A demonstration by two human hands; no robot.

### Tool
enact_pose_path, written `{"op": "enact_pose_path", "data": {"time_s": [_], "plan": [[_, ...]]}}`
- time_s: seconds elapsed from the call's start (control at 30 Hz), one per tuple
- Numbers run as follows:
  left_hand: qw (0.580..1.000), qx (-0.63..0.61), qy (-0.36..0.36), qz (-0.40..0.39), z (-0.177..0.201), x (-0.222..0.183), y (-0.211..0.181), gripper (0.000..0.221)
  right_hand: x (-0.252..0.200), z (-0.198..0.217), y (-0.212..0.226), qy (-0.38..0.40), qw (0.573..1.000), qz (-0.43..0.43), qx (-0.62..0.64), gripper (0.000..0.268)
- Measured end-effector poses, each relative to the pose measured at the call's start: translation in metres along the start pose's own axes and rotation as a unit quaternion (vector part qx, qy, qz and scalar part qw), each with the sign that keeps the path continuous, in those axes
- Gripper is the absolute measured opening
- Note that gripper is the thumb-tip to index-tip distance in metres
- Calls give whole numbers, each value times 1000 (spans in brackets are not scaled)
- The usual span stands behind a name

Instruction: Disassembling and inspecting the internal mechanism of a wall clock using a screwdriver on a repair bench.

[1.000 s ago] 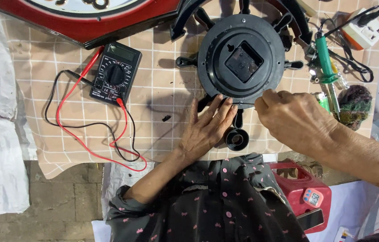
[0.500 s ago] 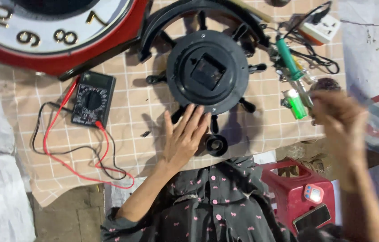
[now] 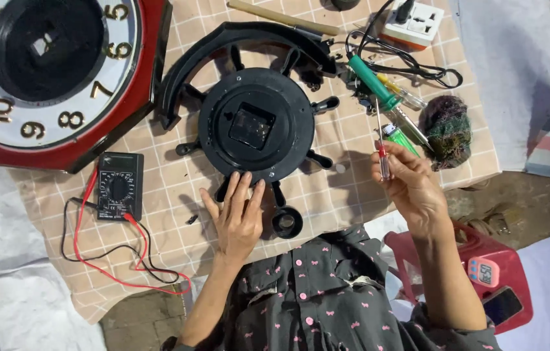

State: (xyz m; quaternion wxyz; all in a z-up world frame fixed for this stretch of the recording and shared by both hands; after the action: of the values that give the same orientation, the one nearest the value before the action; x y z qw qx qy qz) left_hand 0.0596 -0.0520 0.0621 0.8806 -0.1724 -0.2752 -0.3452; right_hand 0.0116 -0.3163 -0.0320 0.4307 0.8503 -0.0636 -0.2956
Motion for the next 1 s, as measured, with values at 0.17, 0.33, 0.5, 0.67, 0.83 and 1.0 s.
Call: {"op": "enact_pose_path", "data": {"time_s": [0.17, 0.33, 0.5, 0.67, 0.83, 1.0], "plan": [[1000, -2, 0, 2, -1, 1, -2, 28, -3, -15, 10, -9, 998, 42, -38, 28], [1000, -2, 0, -1, -2, 2, -2, 28, -8, -36, 52, -59, 932, 209, -289, 26], [1000, 0, -1, 0, 0, 4, -3, 27, -6, -35, 62, -81, 861, 309, -395, 24], [1000, 2, 8, 4, -4, 2, -1, 28, -1, -22, 64, -127, 664, 451, -583, 18], [1000, -3, -12, 4, -2, 4, -1, 26, 26, -13, 103, -191, 486, 440, -730, 21], [999, -16, 29, 23, -1, 0, 6, 30, 49, -33, 100, -132, 379, 379, -834, 21]]}}
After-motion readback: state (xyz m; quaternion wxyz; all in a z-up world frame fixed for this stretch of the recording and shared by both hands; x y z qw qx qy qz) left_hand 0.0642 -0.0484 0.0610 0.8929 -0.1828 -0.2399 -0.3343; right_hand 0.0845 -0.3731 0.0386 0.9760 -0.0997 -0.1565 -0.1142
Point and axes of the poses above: each hand's wrist, its own x-axis towards the middle knuckle, its own z-axis out of the back of the hand, y = z × x, the point moved 10 cm from there along x, towards the middle knuckle, and after that the axes turned 2 degrees about y, right-handed, at the moved point
